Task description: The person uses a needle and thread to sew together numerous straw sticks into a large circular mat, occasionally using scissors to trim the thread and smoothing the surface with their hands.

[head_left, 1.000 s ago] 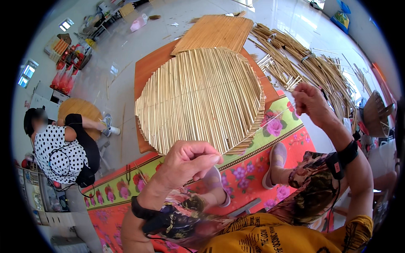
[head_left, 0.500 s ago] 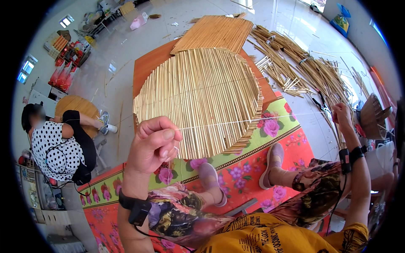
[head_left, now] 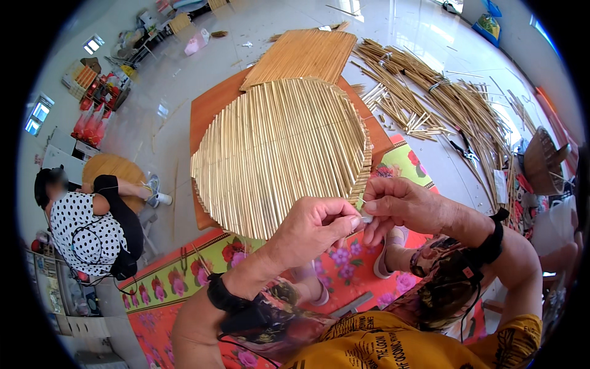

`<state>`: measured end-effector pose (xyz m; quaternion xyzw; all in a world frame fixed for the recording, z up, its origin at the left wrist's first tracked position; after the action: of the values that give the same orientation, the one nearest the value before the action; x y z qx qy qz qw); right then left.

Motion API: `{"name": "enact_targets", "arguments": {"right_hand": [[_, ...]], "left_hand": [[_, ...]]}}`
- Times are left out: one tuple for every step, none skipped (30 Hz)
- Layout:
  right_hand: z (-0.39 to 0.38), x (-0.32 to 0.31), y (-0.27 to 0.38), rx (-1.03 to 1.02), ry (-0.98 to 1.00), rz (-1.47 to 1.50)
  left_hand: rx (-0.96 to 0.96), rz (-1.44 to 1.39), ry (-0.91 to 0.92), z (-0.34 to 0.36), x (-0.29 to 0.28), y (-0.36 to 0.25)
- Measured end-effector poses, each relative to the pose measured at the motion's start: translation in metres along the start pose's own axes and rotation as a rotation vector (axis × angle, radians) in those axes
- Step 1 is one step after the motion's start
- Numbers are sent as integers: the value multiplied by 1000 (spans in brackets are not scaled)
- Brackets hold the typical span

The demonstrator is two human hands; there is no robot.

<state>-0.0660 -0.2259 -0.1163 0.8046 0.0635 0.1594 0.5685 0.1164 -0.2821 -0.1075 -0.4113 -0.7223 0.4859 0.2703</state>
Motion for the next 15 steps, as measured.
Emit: {"name": "enact_targets", "arguments": {"right_hand": [[3, -2, -1, -20, 7, -49], [6, -4, -1, -39, 15, -97], [7, -8, -3, -63, -48, -80], [7, -15, -5, -67, -62, -65], [7, -24, -6, -71, -76, -49], [5, -34, -8, -74, -93, -34], [3, -41, -7, -94, -141, -8], [2, -49, -10, -71, -164, 2], [0, -57, -14, -48, -186, 13], [0, -63, -19, -26, -209, 23], [1, -67, -24, -2, -248, 44], [2, -68, -25, 3, -246, 38], [2, -69, -25, 8, -244, 32], [2, -69, -26, 13, -242, 26], [3, -69, -25, 7, -231, 17]], "left_hand": [[-8, 14, -14, 0, -1, -1], [-17, 28, -28, -1, -2, -2], [-25, 40, -45, -3, -4, -1], [-22, 22, -64, -6, -8, 2], [-19, 4, -82, -10, -15, 7], [-15, -14, -97, -11, -22, 14], [-22, -9, -127, -13, -31, 20], [-30, -3, -157, -14, -40, 27], [-38, 2, -187, -17, -47, 31], [-55, -13, -214, -19, -54, 34], [-72, -27, -242, -21, -59, 36], [-89, -43, -272, -24, -65, 39], [-80, -71, -288, -26, -69, 39], [-68, -53, -309, -27, -72, 40], [-55, -36, -329, -26, -77, 41]]}}
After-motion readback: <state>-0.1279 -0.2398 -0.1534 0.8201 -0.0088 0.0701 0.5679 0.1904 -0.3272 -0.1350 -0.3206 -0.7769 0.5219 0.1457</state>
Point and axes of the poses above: each hand's wrist, its own z-axis towards the middle knuckle, its own x-axis out of the palm, y = z × x, the point moved 4 cm from there along z, towards the middle knuckle, and after that the axes turned 7 degrees about -x, right-handed, at the moved point
